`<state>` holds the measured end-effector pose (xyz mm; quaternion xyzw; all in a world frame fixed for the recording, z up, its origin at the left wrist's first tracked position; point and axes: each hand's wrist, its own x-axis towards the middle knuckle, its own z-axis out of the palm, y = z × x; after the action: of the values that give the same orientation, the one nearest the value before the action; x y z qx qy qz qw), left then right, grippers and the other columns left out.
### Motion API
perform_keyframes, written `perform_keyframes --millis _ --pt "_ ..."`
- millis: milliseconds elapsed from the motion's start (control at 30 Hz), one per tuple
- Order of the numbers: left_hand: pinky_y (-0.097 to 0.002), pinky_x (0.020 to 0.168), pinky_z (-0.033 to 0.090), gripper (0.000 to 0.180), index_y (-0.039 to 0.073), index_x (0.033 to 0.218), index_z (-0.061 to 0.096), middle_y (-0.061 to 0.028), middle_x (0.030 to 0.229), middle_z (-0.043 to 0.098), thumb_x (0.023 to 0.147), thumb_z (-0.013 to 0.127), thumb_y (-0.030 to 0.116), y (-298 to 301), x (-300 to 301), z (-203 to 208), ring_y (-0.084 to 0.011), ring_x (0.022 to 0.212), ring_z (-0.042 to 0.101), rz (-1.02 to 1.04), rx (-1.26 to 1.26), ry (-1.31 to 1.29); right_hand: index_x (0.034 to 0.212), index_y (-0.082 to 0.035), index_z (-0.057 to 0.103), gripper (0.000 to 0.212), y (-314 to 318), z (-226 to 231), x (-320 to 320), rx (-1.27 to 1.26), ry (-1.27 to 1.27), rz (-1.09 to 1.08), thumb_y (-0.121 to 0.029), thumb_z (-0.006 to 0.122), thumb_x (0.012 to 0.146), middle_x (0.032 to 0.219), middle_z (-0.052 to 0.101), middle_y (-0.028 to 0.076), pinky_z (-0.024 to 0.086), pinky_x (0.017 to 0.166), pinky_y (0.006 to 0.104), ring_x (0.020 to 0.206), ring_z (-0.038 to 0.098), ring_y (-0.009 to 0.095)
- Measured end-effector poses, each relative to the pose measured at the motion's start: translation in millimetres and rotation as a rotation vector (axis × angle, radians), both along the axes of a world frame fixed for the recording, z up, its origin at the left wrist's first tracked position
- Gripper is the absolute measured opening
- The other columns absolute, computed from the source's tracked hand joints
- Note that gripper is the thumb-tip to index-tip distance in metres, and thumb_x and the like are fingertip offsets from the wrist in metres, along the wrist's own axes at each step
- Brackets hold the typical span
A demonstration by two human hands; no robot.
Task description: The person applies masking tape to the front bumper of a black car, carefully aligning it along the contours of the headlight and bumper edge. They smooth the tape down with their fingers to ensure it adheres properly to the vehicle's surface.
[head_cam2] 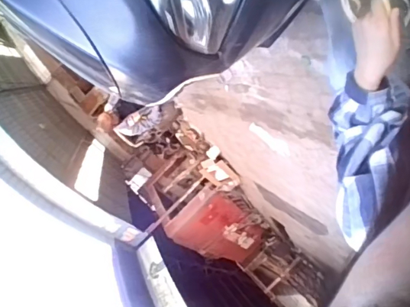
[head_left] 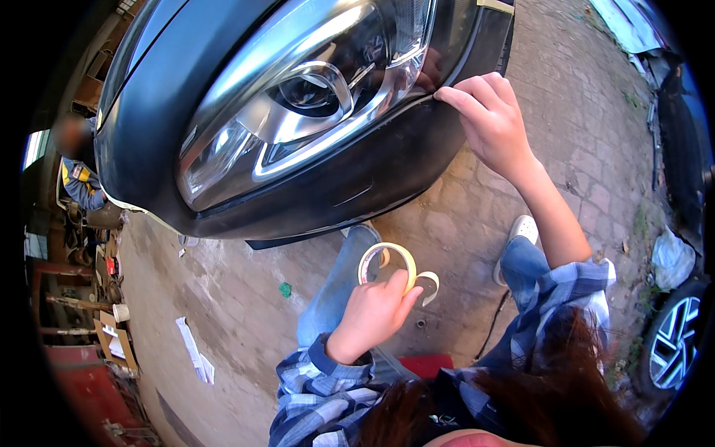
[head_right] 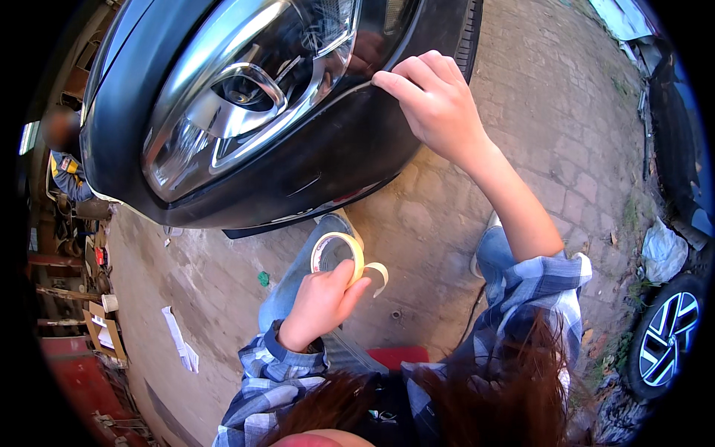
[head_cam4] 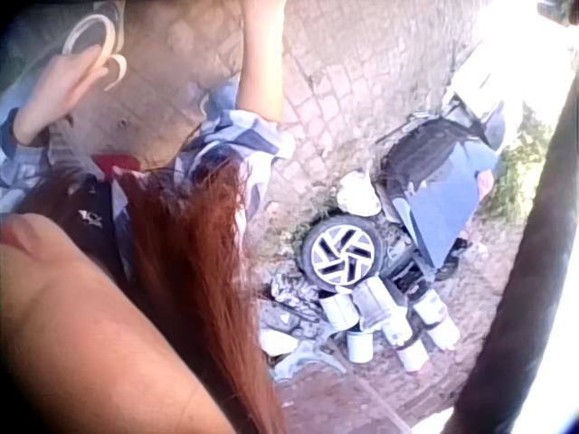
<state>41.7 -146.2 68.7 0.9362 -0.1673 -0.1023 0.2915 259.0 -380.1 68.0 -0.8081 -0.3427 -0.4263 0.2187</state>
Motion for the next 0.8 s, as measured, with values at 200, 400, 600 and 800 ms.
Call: perform_keyframes --millis 200,400,600,800 --pt "-0.0435 0.048 0.049 0.022 0.005 0.089 0.053 -0.0137 0.057 0.059 0.093 0.067 0.023 -1 0 -3 -0.0341 0.053 0.063 -0.044 -0.017 -0.099 0.107 -0.014 0.07 0.039 -1 3 -3 -0.044 -0.09 -0.045 0.0 0.069 0.071 0.094 0.061 0.001 0.046 0.08 0.0343 0.089 0.056 0.022" --pt "-0.0445 0.052 0.049 0.021 0.003 0.09 0.056 -0.0164 0.063 0.061 0.09 0.07 0.019 -8 0 2 -0.0366 0.059 0.063 -0.04 0.016 -0.019 0.11 -0.013 0.071 0.042 8 -8 -3 0.189 0.09 0.158 0.004 0.069 0.072 0.092 0.06 0.003 0.047 0.077 0.0332 0.087 0.055 0.023" --pt "-0.0433 0.048 0.049 0.023 0.005 0.089 0.053 -0.0139 0.056 0.058 0.092 0.068 0.023 -11 2 -1 -0.0338 0.053 0.063 -0.057 0.022 -0.059 0.116 -0.015 0.072 0.047 18 -8 -20 -0.024 0.035 0.333 -0.001 0.07 0.071 0.089 0.058 0.001 0.047 0.074 0.0315 0.081 0.053 0.02" --pt "-0.0443 0.051 0.048 0.021 0.003 0.091 0.058 -0.016 0.062 0.06 0.089 0.071 0.02 -15 2 1 -0.0364 0.058 0.062 -0.052 0.047 0.008 0.08 -0.01 0.059 0.024 18 -12 -23 0.062 -0.067 0.257 -0.017 0.08 0.07 0.1 0.064 0.001 0.051 0.081 0.0348 0.093 0.06 0.02"
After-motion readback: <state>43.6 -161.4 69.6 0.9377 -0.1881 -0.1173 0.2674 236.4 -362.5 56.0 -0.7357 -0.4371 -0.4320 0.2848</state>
